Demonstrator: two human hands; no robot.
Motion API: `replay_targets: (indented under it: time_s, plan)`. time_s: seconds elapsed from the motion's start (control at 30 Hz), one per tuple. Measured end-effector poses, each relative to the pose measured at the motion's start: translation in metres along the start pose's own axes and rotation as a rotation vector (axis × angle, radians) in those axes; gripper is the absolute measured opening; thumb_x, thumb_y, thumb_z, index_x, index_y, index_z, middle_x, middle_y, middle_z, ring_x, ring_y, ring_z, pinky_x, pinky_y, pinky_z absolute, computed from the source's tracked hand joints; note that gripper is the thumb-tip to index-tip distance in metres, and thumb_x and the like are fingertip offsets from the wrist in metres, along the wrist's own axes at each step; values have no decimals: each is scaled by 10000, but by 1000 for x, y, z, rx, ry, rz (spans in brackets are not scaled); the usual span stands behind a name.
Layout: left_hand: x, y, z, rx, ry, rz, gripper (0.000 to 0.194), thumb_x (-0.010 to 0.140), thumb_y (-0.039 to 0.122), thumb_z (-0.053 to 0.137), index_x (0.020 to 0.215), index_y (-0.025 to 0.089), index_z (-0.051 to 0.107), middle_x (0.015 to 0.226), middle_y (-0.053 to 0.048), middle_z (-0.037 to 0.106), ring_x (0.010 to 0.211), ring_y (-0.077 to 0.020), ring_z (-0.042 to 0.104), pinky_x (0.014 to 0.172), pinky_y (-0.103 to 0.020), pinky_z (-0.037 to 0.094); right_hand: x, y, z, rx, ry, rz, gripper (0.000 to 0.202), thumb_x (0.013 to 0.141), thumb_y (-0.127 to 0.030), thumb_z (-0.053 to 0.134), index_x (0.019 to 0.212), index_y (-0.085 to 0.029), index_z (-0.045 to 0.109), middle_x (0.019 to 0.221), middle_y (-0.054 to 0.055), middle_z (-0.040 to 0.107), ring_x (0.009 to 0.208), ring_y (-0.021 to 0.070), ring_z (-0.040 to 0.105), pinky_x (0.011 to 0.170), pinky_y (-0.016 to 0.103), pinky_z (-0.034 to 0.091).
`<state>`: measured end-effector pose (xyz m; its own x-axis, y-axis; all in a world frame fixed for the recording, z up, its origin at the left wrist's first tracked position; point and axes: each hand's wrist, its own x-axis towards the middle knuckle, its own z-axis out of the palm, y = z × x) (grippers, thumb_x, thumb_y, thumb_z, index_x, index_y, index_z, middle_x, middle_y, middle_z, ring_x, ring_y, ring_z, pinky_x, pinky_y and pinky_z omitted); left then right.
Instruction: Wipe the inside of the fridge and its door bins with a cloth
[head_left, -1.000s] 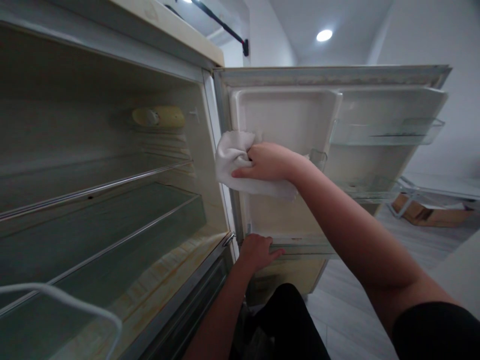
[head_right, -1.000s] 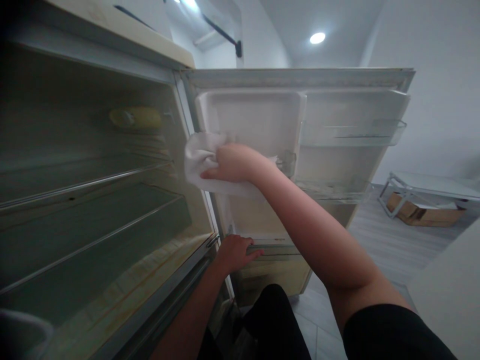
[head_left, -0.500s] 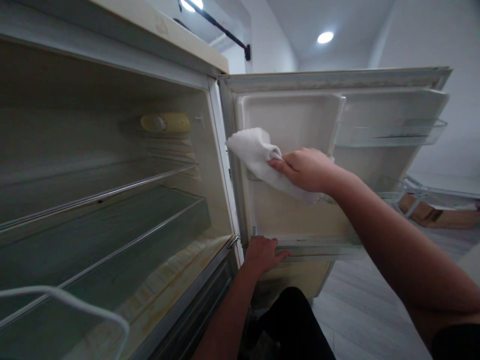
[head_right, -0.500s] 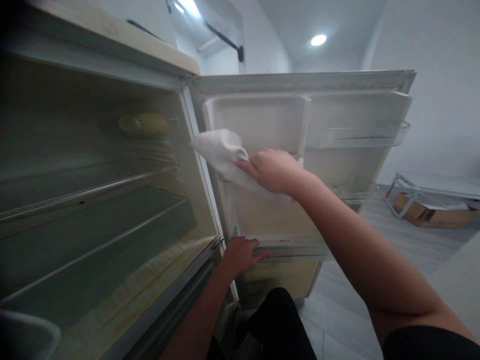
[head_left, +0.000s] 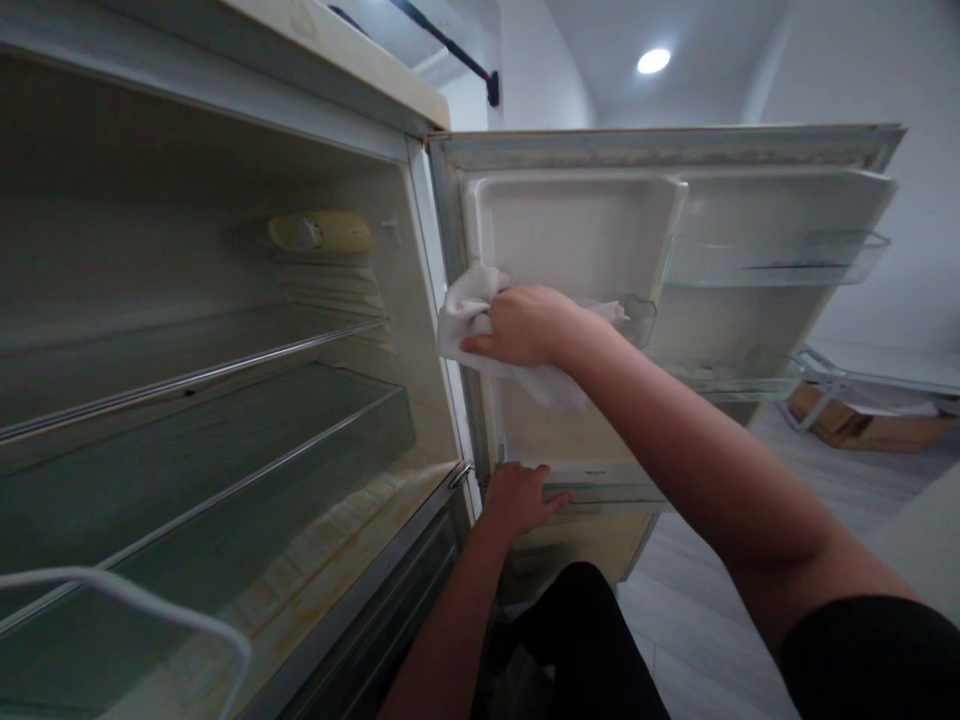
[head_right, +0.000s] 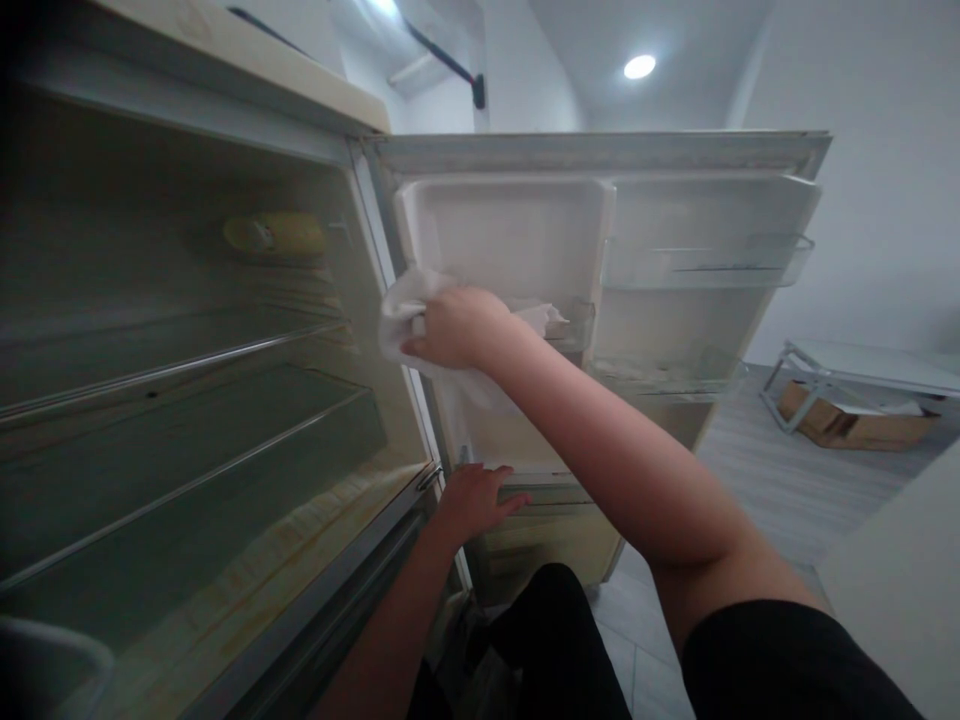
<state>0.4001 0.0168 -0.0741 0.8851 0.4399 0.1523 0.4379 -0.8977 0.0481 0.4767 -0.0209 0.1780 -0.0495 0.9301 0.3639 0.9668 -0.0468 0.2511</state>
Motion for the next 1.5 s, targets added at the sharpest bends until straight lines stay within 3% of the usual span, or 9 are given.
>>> replay_targets:
  time_s: [0.17,0.3,0.53,0.73,0.9,1.03,1.17,1.33,1.5]
  plan:
    - [-1,-1,-2,23,-1,2,791,889,811,298,1217,203,684,950,-171,732,990,-338,692,848,-444,515,-12,4,4,11,73,52,636,986,-633,422,1057,-99,758,1033,198,732,934,308,689,779,359,470]
    - [-1,0,-3,14,-6,5,819,878,831,273,1168,193,697,936,-176,729,988,-344,689,842,-445,517,-27,24,-5,50,-32,26,677,1009,-662,322,1084,-139,745,1016,172,732,912,280,677,763,342,442]
    - [-1,0,0,19,13,14,800,892,814,281,1184,191,689,963,-175,741,1056,-353,670,900,-458,499,-61,58,-12,34,-158,199,777,989,-730,231,1024,-144,740,942,178,723,846,254,668,744,327,427]
    - [-1,-2,1,38,36,29,751,898,796,319,1136,194,699,918,-168,735,993,-336,684,850,-428,503,-72,53,-9,-74,-84,335,877,904,-842,295,978,-107,767,902,206,722,878,299,683,772,361,460]
    - [-2,-1,-1,16,38,32,827,887,826,231,1136,192,699,907,-175,739,1000,-345,688,867,-444,499,-55,45,-12,-17,-151,285,878,820,-889,418,1055,-120,771,1009,214,727,887,312,690,746,369,480]
    - [-2,2,-1,22,33,15,860,875,842,204,1097,180,707,907,-186,736,957,-342,699,838,-435,505,-45,32,-8,-37,-99,233,752,834,-783,552,1096,-108,753,1050,217,721,934,310,686,785,364,484]
    - [-1,2,-1,17,20,-8,853,870,848,223,1163,200,694,936,-180,736,960,-338,699,845,-434,500,-39,13,5,-101,55,243,443,885,-490,638,1116,-123,724,1042,196,722,950,303,686,787,339,474]
    - [-1,1,-2,33,12,0,873,861,858,214,1146,194,705,928,-186,740,950,-346,706,831,-436,508,-25,-17,25,-150,253,282,350,987,-169,370,1244,-127,603,1075,195,693,940,260,664,761,329,455]
    - [-3,-2,-1,33,26,16,859,863,856,215,1108,198,710,900,-173,742,930,-339,714,817,-431,518,-6,-44,39,-180,364,311,409,999,-132,228,1229,-101,565,1129,240,622,950,272,615,779,378,456]
